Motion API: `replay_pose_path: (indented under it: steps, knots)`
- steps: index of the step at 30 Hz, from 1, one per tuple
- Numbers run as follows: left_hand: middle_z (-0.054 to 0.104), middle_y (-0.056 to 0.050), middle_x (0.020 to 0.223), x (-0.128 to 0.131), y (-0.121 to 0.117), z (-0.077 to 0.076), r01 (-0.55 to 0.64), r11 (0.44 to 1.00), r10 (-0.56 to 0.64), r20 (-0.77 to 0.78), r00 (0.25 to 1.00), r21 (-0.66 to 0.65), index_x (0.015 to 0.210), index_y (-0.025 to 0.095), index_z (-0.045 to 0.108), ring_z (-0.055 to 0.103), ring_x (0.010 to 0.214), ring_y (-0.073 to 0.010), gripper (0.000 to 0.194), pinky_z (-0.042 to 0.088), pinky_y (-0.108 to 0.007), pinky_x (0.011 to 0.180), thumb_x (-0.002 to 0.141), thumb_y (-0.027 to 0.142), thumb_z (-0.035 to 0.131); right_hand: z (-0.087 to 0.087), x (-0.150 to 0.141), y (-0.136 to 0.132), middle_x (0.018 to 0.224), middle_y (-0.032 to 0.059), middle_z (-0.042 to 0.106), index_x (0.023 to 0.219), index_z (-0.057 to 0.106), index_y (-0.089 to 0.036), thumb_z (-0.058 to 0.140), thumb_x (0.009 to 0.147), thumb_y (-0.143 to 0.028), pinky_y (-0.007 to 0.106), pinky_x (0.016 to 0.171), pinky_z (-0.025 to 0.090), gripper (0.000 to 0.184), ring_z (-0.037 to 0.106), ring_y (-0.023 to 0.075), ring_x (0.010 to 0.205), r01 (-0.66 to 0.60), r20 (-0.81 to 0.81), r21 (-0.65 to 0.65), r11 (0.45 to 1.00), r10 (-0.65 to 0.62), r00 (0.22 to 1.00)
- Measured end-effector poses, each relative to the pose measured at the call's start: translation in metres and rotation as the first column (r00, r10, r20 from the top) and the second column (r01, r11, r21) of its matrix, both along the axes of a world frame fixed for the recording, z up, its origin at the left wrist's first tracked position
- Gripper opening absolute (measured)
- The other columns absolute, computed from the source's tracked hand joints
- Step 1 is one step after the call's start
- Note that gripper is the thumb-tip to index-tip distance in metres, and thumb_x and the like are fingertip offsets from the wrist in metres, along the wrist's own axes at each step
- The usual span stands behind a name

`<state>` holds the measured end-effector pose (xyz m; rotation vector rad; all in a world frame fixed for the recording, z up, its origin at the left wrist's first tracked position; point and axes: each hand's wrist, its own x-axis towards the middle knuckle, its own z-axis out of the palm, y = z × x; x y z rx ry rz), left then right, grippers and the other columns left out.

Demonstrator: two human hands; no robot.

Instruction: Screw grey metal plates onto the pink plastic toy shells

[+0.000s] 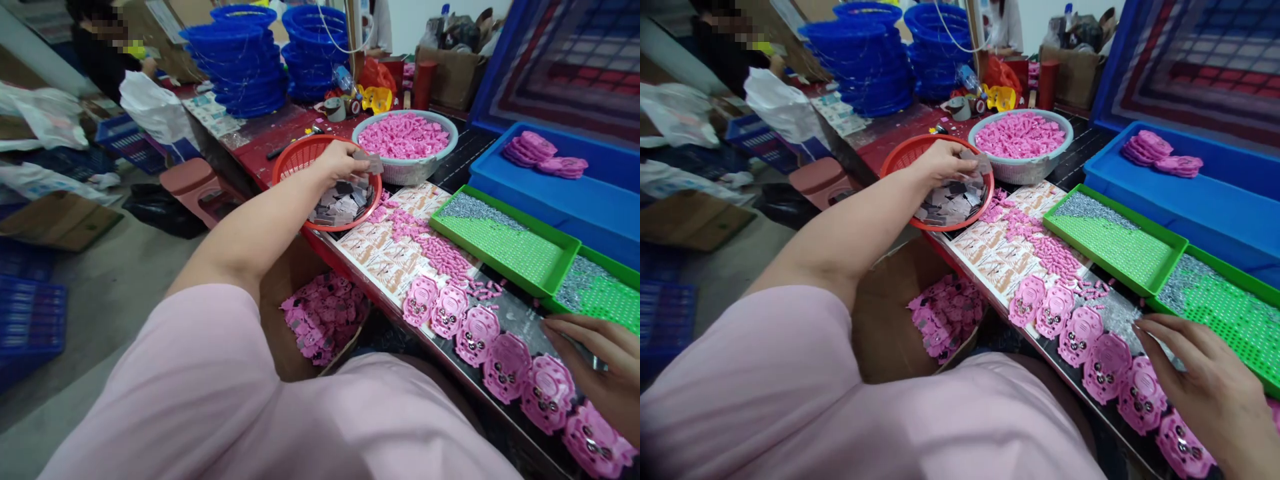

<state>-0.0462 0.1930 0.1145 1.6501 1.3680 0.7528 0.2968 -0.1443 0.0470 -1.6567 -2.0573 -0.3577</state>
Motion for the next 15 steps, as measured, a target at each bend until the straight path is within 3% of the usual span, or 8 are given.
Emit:
replay_pose_path:
  steps: [3, 6, 9, 11, 13, 15]
  knots:
    - [0.064, -0.002, 0.067, 0.034, -0.032, 0.000, 0.202, 0.976, -0.185, 0.170, 0.968, -0.086, 0.079, 0.009, 0.060, 0.065, 0.063, -0.0114, 0.010, 0.051, -0.023, 0.063, 0.075, 0.011, 0.068, 0.011, -0.023, 0.005, 0.094, -0.0001, 0.070, 0.097, 0.064, -0.030, 0.063, 0.084, -0.030, 0.026, 0.059, 0.056, 0.013, 0.068, 0.0150, 0.075, -0.040, -0.019, -0.006, 0.999, 0.040, 0.999]
    - [0.064, -0.003, 0.066, 0.078, -0.078, -0.007, 0.481, 0.871, -0.449, 0.241, 0.860, -0.094, 0.076, 0.008, 0.060, 0.065, 0.061, -0.0118, 0.010, 0.051, -0.023, 0.060, 0.075, 0.011, 0.069, 0.018, -0.048, 0.017, 0.095, 0.0015, 0.070, 0.105, 0.065, -0.028, 0.062, 0.085, -0.033, 0.021, 0.052, 0.051, 0.021, 0.067, 0.0129, 0.078, 0.058, -0.310, -0.093, 0.994, -0.084, 0.947]
    - [0.065, -0.002, 0.063, 0.112, -0.124, -0.017, 0.683, 0.718, -0.635, 0.274, 0.722, -0.135, 0.076, 0.008, 0.061, 0.063, 0.057, -0.0094, 0.007, 0.051, -0.021, 0.057, 0.076, 0.010, 0.068, 0.019, -0.064, 0.032, 0.106, 0.0036, 0.069, 0.120, 0.059, -0.027, 0.060, 0.086, -0.040, 0.023, 0.067, 0.056, 0.037, 0.066, 0.0133, 0.086, 0.052, -0.637, -0.248, 0.967, -0.203, 0.743]
    - [0.065, -0.002, 0.063, 0.124, -0.146, -0.025, 0.748, 0.648, -0.692, 0.298, 0.658, -0.146, 0.076, 0.008, 0.061, 0.063, 0.057, -0.0086, 0.006, 0.051, -0.020, 0.056, 0.077, 0.009, 0.066, 0.018, -0.067, 0.038, 0.094, 0.0038, 0.070, 0.110, 0.065, -0.023, 0.063, 0.083, -0.044, 0.025, 0.065, 0.056, 0.034, 0.065, 0.0119, 0.074, 0.033, -0.761, -0.303, 0.952, -0.263, 0.593]
    - [0.065, -0.001, 0.063, 0.128, -0.156, -0.032, 0.775, 0.617, -0.714, 0.316, 0.625, -0.139, 0.076, 0.008, 0.062, 0.063, 0.057, -0.0082, 0.005, 0.050, -0.019, 0.054, 0.077, 0.010, 0.066, 0.017, -0.066, 0.040, 0.072, 0.0025, 0.068, 0.091, 0.069, -0.019, 0.068, 0.079, -0.045, 0.023, 0.055, 0.052, 0.029, 0.060, 0.0099, 0.058, 0.012, -0.824, -0.359, 0.933, -0.323, 0.466]
    - [0.065, -0.001, 0.063, 0.125, -0.157, -0.037, 0.770, 0.623, -0.708, 0.318, 0.630, -0.138, 0.079, 0.008, 0.063, 0.063, 0.057, -0.0078, 0.004, 0.049, -0.017, 0.053, 0.078, 0.010, 0.066, 0.014, -0.061, 0.040, 0.060, 0.0013, 0.064, 0.081, 0.069, -0.017, 0.072, 0.074, -0.045, 0.021, 0.049, 0.050, 0.028, 0.057, 0.0089, 0.051, -0.029, -0.862, -0.409, 0.912, -0.376, 0.339]
